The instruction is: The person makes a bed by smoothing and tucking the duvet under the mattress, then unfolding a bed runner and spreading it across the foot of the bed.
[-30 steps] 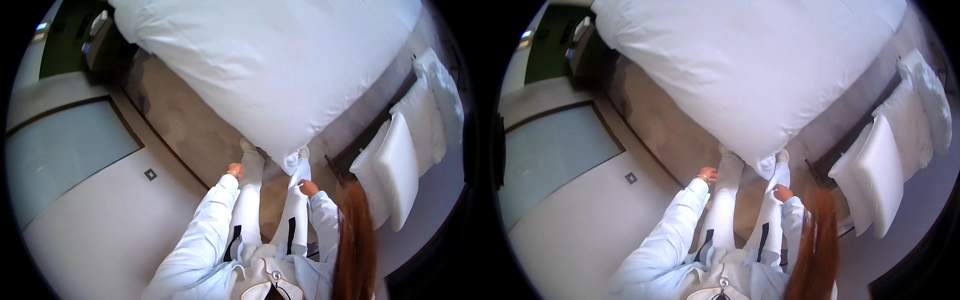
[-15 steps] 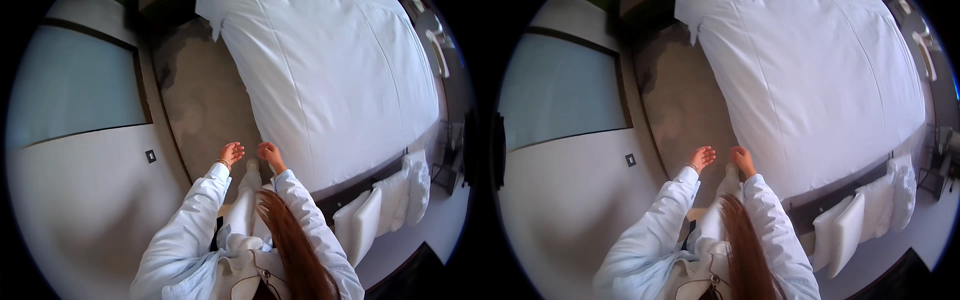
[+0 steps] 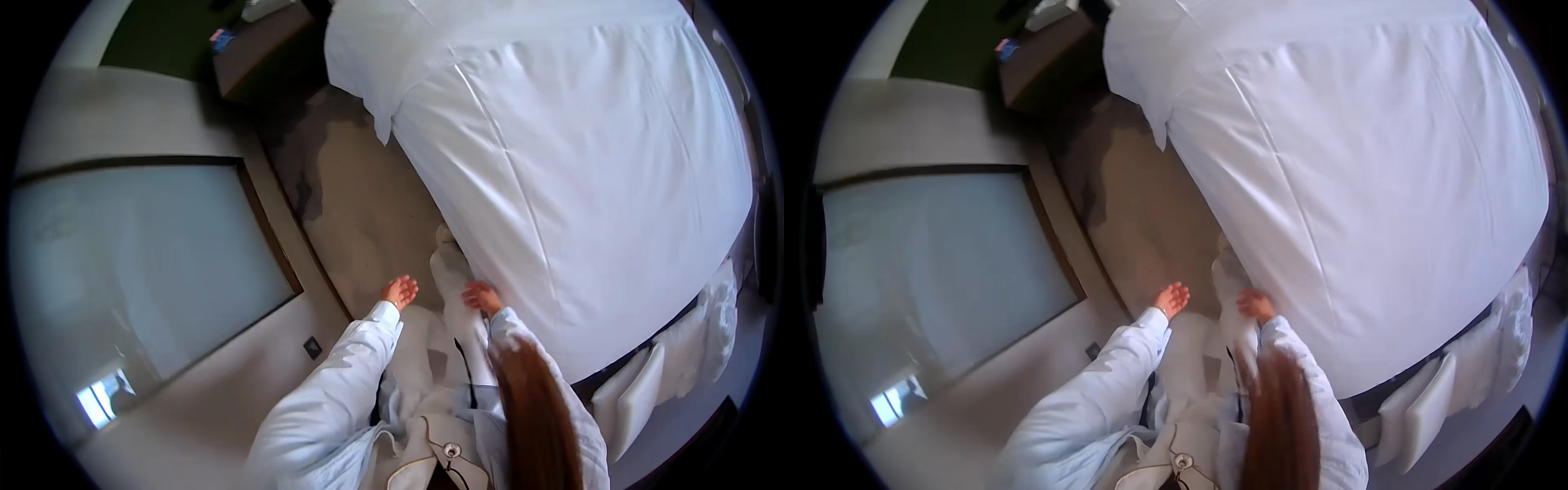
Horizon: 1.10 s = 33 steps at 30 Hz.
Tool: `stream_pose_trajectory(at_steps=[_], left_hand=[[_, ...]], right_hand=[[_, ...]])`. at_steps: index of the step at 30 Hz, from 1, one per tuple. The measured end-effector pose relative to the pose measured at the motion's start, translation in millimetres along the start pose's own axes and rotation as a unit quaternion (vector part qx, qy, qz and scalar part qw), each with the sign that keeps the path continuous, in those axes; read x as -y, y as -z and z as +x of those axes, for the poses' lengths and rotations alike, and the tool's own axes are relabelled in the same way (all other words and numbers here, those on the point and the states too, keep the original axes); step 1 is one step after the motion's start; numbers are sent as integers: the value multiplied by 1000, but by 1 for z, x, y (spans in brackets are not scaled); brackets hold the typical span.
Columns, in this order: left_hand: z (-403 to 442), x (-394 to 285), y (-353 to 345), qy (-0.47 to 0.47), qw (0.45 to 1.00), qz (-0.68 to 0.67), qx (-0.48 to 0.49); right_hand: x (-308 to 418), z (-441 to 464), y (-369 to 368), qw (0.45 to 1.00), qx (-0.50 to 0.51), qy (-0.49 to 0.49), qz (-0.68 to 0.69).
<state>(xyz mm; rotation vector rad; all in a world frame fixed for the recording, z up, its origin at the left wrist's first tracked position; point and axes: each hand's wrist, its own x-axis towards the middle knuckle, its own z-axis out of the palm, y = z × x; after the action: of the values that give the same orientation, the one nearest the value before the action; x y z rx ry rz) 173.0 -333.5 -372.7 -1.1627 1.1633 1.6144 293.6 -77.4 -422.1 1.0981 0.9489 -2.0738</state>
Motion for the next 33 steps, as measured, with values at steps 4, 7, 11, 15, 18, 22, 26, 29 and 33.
stream_pose_trajectory(at_steps=[4,7,11,15,18,22,26,29,33], left_hand=[[10,-84,-46,-119,992,26,-29],[31,-162,-83,-136,986,74,56],[71,-231,-111,-86,971,166,152],[159,-277,-111,-41,943,303,131],[220,-293,-121,-100,923,349,127],[296,-293,-158,-127,930,319,129],[343,-300,-161,-66,961,167,209],[350,-310,-181,-187,914,29,359],[381,-322,-194,-209,898,-28,386]], right_hand=[[-2,91,-19,973,10,177,-150],[73,117,-84,941,-49,196,-272],[121,153,-131,859,-162,267,-406],[129,195,-150,932,-102,154,-312],[119,225,-151,935,-78,135,-319],[72,347,-103,951,-87,212,-210],[105,365,-106,958,-77,263,-83],[181,339,-141,924,-110,329,158],[161,363,-99,875,-157,414,195]])
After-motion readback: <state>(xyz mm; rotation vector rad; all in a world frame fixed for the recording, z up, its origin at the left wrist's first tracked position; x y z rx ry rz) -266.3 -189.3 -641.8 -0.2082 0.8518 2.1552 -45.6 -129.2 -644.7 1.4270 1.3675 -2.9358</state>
